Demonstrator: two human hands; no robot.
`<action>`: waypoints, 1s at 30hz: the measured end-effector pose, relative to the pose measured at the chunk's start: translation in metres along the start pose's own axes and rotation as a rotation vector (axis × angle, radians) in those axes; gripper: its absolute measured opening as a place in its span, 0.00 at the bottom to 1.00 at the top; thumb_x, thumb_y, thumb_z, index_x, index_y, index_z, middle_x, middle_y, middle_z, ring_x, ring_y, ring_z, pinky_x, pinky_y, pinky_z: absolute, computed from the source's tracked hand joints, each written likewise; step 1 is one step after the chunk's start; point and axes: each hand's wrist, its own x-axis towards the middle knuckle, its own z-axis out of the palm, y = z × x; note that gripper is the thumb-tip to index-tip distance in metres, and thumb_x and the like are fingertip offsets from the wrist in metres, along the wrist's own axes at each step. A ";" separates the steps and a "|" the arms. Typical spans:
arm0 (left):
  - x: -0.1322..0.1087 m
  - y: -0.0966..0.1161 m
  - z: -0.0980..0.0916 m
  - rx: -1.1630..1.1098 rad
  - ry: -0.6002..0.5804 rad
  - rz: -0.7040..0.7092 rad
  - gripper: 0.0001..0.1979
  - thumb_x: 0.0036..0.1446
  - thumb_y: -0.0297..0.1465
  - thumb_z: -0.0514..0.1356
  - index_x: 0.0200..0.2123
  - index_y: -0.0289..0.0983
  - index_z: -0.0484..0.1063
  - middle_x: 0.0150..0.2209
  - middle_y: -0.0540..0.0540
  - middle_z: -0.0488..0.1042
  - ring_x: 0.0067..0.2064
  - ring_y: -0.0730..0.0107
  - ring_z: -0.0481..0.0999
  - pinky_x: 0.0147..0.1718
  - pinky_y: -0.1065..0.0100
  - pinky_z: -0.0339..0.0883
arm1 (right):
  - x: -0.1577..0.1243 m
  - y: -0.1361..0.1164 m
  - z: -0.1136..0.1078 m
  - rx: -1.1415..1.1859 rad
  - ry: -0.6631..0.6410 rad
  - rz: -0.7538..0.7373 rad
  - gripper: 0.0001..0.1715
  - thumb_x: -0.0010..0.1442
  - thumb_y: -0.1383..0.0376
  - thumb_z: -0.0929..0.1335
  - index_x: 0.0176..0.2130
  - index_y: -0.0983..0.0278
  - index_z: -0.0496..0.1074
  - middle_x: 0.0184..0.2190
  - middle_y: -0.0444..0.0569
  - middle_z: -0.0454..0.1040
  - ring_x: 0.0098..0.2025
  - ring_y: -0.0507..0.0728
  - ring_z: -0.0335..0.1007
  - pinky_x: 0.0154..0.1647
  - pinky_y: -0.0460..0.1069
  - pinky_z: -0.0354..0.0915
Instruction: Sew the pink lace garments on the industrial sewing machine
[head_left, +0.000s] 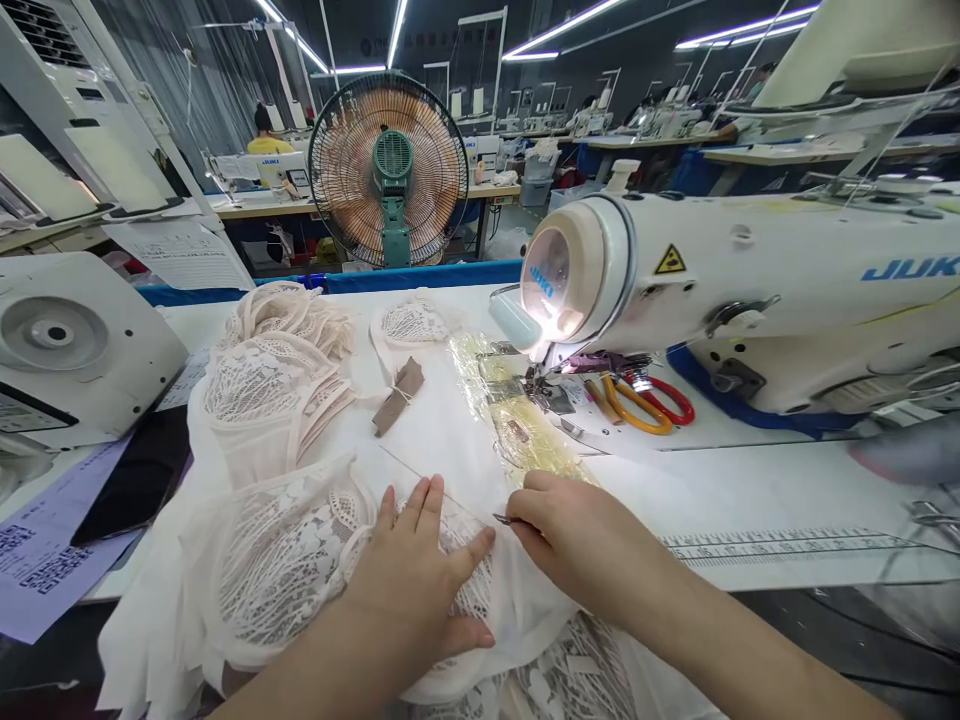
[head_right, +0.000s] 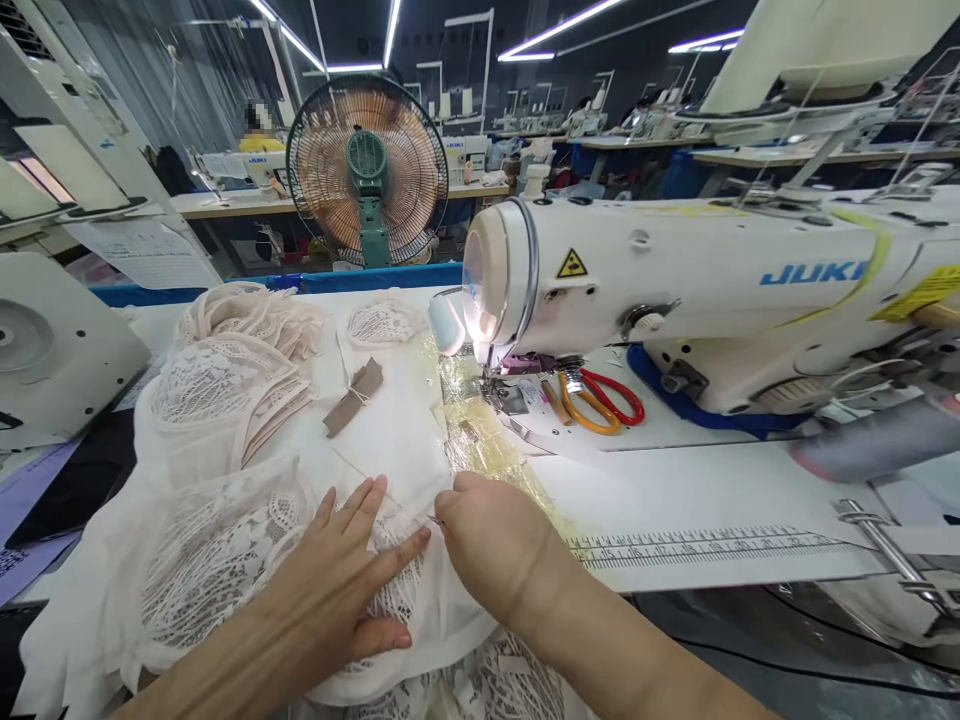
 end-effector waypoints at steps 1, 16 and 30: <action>0.000 0.000 0.001 0.003 0.011 0.003 0.37 0.45 0.55 0.59 0.58 0.53 0.57 0.64 0.33 0.46 0.63 0.40 0.43 0.55 0.37 0.40 | 0.001 -0.002 0.000 0.019 0.005 0.013 0.12 0.55 0.76 0.64 0.26 0.63 0.71 0.26 0.46 0.69 0.29 0.53 0.66 0.26 0.46 0.54; 0.003 0.007 -0.010 0.056 -0.110 -0.055 0.39 0.44 0.47 0.65 0.59 0.54 0.54 0.63 0.32 0.46 0.63 0.41 0.41 0.55 0.37 0.40 | -0.006 0.004 0.008 0.030 -0.033 0.042 0.12 0.56 0.75 0.64 0.24 0.64 0.69 0.26 0.46 0.68 0.29 0.53 0.65 0.25 0.46 0.53; 0.000 0.006 -0.010 0.059 -0.053 -0.039 0.38 0.45 0.46 0.65 0.59 0.52 0.56 0.63 0.32 0.47 0.63 0.39 0.42 0.54 0.36 0.42 | -0.018 0.016 0.023 0.185 0.068 0.039 0.11 0.58 0.73 0.62 0.29 0.63 0.72 0.28 0.47 0.68 0.31 0.55 0.67 0.29 0.48 0.57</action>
